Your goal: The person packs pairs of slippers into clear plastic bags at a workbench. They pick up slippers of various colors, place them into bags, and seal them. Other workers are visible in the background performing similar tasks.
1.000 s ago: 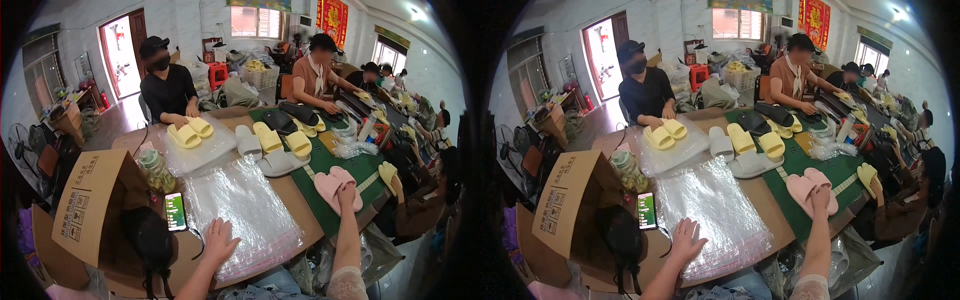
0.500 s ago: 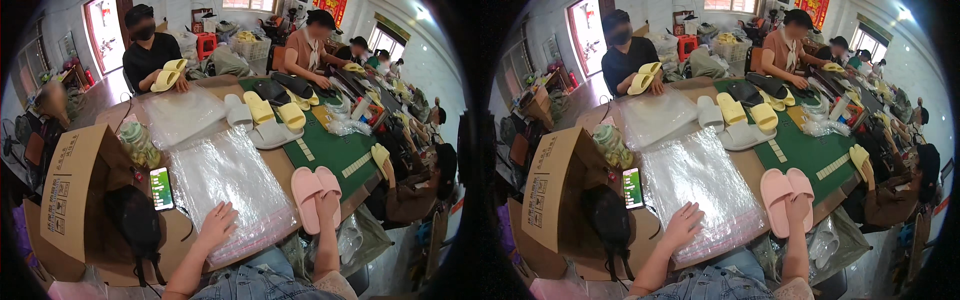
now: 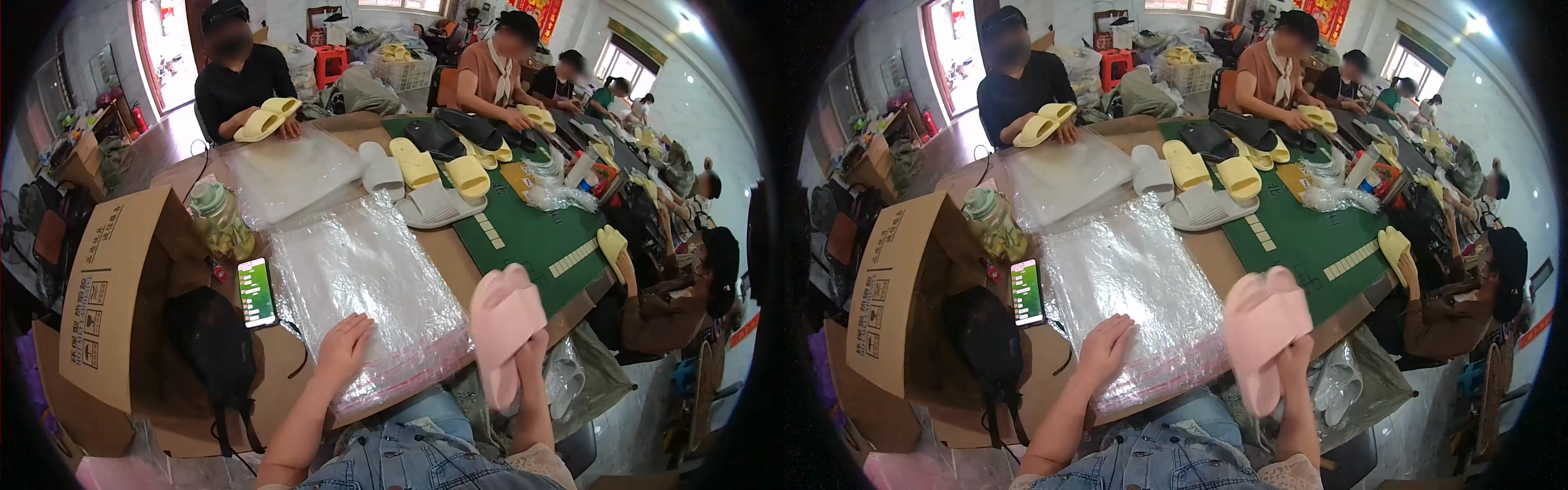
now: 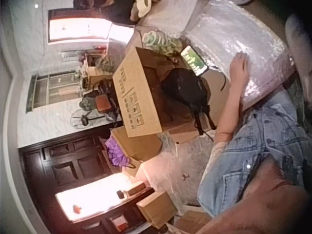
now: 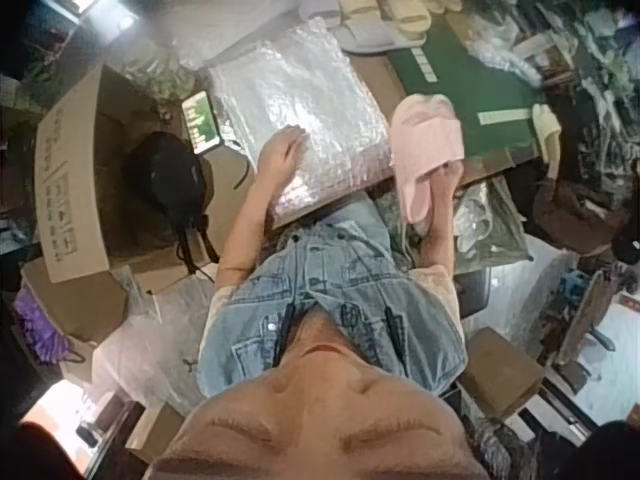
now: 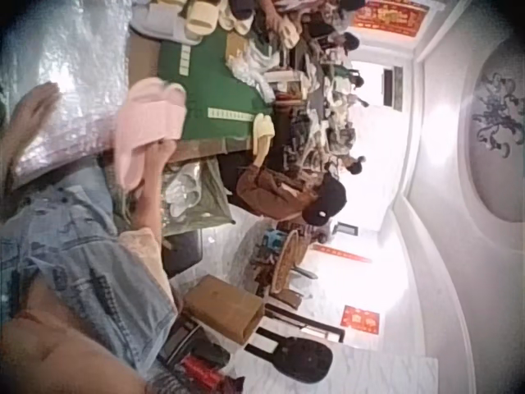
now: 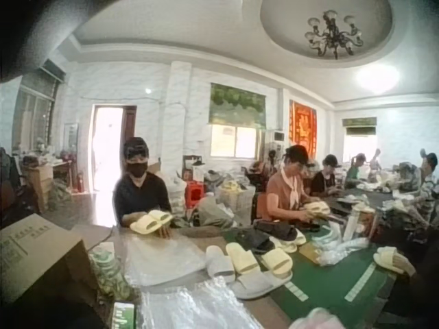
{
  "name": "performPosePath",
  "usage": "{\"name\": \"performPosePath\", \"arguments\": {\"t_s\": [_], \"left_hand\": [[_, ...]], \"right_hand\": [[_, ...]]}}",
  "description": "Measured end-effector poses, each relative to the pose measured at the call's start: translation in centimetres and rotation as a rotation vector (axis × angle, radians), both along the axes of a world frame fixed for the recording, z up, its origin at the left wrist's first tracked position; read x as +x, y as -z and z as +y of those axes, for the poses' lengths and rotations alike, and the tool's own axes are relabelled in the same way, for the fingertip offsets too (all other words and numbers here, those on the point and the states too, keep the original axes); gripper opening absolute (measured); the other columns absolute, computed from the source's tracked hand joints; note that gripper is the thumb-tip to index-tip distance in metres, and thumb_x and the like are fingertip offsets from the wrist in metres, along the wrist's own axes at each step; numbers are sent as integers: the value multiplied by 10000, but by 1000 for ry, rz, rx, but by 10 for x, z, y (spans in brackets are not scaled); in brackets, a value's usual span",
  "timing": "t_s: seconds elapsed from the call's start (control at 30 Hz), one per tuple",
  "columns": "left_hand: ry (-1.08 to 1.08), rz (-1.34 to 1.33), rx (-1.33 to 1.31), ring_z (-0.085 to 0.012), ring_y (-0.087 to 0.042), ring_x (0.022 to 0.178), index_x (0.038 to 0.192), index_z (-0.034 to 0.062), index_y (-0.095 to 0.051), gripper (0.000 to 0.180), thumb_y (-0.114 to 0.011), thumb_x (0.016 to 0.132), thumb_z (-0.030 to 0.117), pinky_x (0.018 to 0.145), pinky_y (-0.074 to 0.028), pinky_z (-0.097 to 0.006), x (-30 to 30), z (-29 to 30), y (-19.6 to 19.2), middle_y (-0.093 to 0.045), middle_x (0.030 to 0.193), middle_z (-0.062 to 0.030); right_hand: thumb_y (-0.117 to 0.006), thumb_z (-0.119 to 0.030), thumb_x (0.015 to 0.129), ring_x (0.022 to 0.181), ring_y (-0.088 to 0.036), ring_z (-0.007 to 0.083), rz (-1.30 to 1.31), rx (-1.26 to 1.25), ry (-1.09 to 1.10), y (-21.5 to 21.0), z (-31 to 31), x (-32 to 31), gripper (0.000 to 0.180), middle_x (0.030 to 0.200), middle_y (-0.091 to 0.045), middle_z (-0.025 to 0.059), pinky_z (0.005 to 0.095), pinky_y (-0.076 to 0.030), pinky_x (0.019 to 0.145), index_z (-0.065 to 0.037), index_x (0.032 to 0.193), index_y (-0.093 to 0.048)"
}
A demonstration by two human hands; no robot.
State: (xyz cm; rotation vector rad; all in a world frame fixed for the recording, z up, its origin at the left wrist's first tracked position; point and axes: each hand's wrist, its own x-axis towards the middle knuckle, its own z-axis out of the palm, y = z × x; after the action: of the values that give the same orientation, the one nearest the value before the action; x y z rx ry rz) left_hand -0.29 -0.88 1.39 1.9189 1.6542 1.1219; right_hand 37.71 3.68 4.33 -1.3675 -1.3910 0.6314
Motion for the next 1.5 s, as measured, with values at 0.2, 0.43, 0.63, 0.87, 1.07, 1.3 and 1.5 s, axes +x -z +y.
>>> {"name": "performPosePath", "arguments": {"t_s": [0.2, 0.43, 0.63, 0.87, 1.07, 1.3, 1.5], "left_hand": [[-40, -12, -18, -351, -621, 1189, 1239, 64, -681, 295, -575, 985, 169, 1018, -491, -436, 7, -2, -2, -674, 1267, -163], [82, 46, 107, -355, -626, 1161, 1240, 49, -687, 318, -596, 953, 151, 1003, -499, -423, 5, -5, -4, -664, 1282, -175], [266, 95, 276, -362, -581, 1240, 1229, 63, -701, 329, -610, 921, 134, 1081, -431, -462, 14, -4, -20, -647, 1333, -143], [391, 177, 299, -342, -498, 1367, 1280, 81, -672, 361, -609, 932, 148, 1143, -356, -515, 13, -17, -36, -598, 1416, -99], [501, 57, 304, -322, -480, 1395, 1292, 63, -661, 361, -595, 943, 132, 1162, -338, -500, 17, -17, -36, -587, 1442, -82], [578, -48, 186, -325, -507, 1376, 1285, 44, -669, 372, -596, 921, 75, 1169, -329, -469, 21, -25, -44, -609, 1419, -99], [603, -129, 149, -339, -532, 1353, 1266, 36, -684, 352, -573, 935, 82, 1144, -364, -474, 15, -22, -46, -631, 1390, -117]], "right_hand": [[-712, -181, 773, 1047, -664, 366, -438, -25, -780, -31, -50, -49, 350, 1076, -706, 192, 442, -522, 921, -62, 1101, -735], [-643, -344, 873, 720, -677, 399, -922, -195, -707, -22, -46, -90, 392, 758, -688, 224, 500, -544, 712, 20, 747, -714], [-618, -359, 900, 742, -683, 407, -850, -187, -585, -10, -32, -110, 431, 754, -684, 236, 499, -546, 746, 43, 779, -717], [-600, -281, 901, 744, -670, 404, -718, -245, -598, -6, -14, -152, 361, 785, -675, 247, 492, -530, 739, 34, 747, -686], [-634, -242, 872, 764, -685, 398, -402, -45, -568, 45, 3, -172, 278, 799, -693, 234, 474, -540, 741, 9, 772, -701], [-544, -359, 964, 753, -709, 394, -710, -365, -421, -26, 39, -212, 439, 809, -710, 230, 456, -556, 717, 11, 813, -725], [-556, -410, 972, 536, -636, 354, -566, -257, -196, 28, 64, -226, 503, 632, -649, 203, 479, -517, 593, 12, 751, -718]]}}
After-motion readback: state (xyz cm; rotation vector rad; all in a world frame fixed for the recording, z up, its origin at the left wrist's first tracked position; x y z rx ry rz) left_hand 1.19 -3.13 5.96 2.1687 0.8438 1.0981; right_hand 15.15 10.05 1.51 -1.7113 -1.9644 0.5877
